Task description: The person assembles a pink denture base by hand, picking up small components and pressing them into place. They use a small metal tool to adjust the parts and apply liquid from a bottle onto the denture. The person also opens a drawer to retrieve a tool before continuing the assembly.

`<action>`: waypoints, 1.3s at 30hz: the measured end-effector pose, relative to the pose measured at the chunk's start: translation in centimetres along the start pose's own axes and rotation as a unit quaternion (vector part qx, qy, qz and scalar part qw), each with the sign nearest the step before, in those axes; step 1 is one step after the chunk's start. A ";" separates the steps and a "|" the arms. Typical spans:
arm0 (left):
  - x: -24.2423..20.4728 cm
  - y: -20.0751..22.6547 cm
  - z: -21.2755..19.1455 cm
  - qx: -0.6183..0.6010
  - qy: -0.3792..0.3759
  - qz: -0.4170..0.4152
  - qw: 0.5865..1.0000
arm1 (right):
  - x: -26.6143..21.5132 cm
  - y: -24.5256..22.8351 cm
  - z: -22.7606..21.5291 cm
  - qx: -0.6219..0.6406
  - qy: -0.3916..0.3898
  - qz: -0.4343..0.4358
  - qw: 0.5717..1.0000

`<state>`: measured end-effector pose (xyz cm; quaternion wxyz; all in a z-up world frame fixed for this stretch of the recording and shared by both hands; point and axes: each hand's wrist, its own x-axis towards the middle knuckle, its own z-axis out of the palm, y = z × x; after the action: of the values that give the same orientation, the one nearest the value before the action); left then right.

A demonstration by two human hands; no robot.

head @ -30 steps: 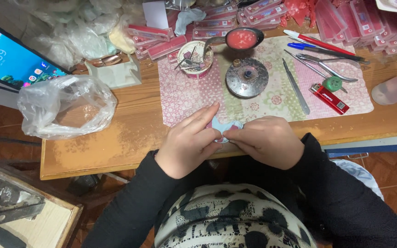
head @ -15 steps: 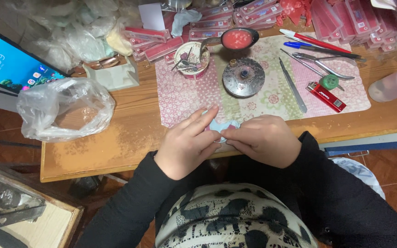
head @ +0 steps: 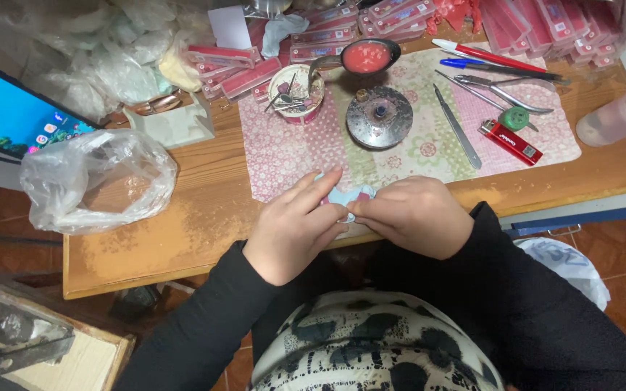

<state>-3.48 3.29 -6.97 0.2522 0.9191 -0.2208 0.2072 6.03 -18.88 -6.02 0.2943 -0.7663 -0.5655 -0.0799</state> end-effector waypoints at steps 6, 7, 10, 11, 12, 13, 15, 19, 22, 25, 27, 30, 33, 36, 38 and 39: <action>0.8 -0.2 -1.3 -0.064 0.004 -0.005 0.998 | 0.5 -0.1 -0.2 0.018 -0.012 0.017 1.000; 0.9 -0.2 -1.5 -0.076 0.006 -0.002 0.997 | 0.4 -0.1 -0.2 0.022 -0.011 0.023 0.999; 0.6 -0.6 -1.5 -0.104 -0.009 -0.023 0.994 | 0.4 -0.1 -0.1 0.025 -0.009 0.029 0.999; 0.4 -0.7 -1.5 -0.120 -0.024 -0.048 0.991 | 0.4 0.0 -0.1 0.025 -0.008 0.029 0.999; 0.5 -0.8 -1.7 -0.120 -0.023 -0.049 0.991 | 0.5 0.1 -0.1 0.025 -0.009 0.027 0.999; 0.4 -0.7 -1.9 -0.113 -0.017 -0.037 0.993 | 0.6 0.1 -0.1 0.026 -0.012 0.028 0.999; 0.4 -0.6 -2.0 -0.107 -0.013 -0.027 0.994 | 0.6 -0.1 0.0 0.029 -0.017 0.030 0.999; 0.4 -0.2 -1.8 -0.075 0.007 0.002 0.997 | 0.6 -0.3 -0.3 0.025 -0.017 0.029 0.999; 0.2 -0.2 -1.5 -0.036 0.021 0.025 0.999 | 0.5 -0.2 -0.2 0.020 -0.018 0.022 0.999; 0.0 -0.1 -1.1 -0.013 0.020 0.025 0.999 | 0.3 -0.1 0.0 0.015 -0.018 0.018 1.000; 0.0 -0.1 -1.1 -0.006 0.021 0.023 0.999 | 0.2 -0.1 0.1 0.013 -0.016 0.014 1.000; 0.0 -0.1 -1.1 -0.023 0.025 0.023 0.999 | 0.3 -0.1 0.1 0.012 -0.008 0.010 1.000; 0.1 -0.1 -1.0 -0.046 0.034 0.011 0.998 | 0.2 0.0 0.0 0.014 -0.014 0.011 1.000; 0.1 0.0 -1.0 -0.087 0.018 -0.020 0.996 | 0.4 -0.1 -0.1 0.014 -0.018 0.008 1.000; 0.0 -0.1 -0.7 -0.087 0.016 -0.031 0.996 | 0.4 -0.1 -0.2 0.014 -0.021 0.007 1.000; -0.1 0.0 -0.6 -0.086 0.016 -0.031 0.996 | 0.4 -0.1 -0.2 0.015 -0.021 0.007 1.000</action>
<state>-3.71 3.68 -6.55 0.3405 0.8969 -0.2048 0.1940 6.15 -18.70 -5.63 0.2944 -0.7673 -0.5672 -0.0534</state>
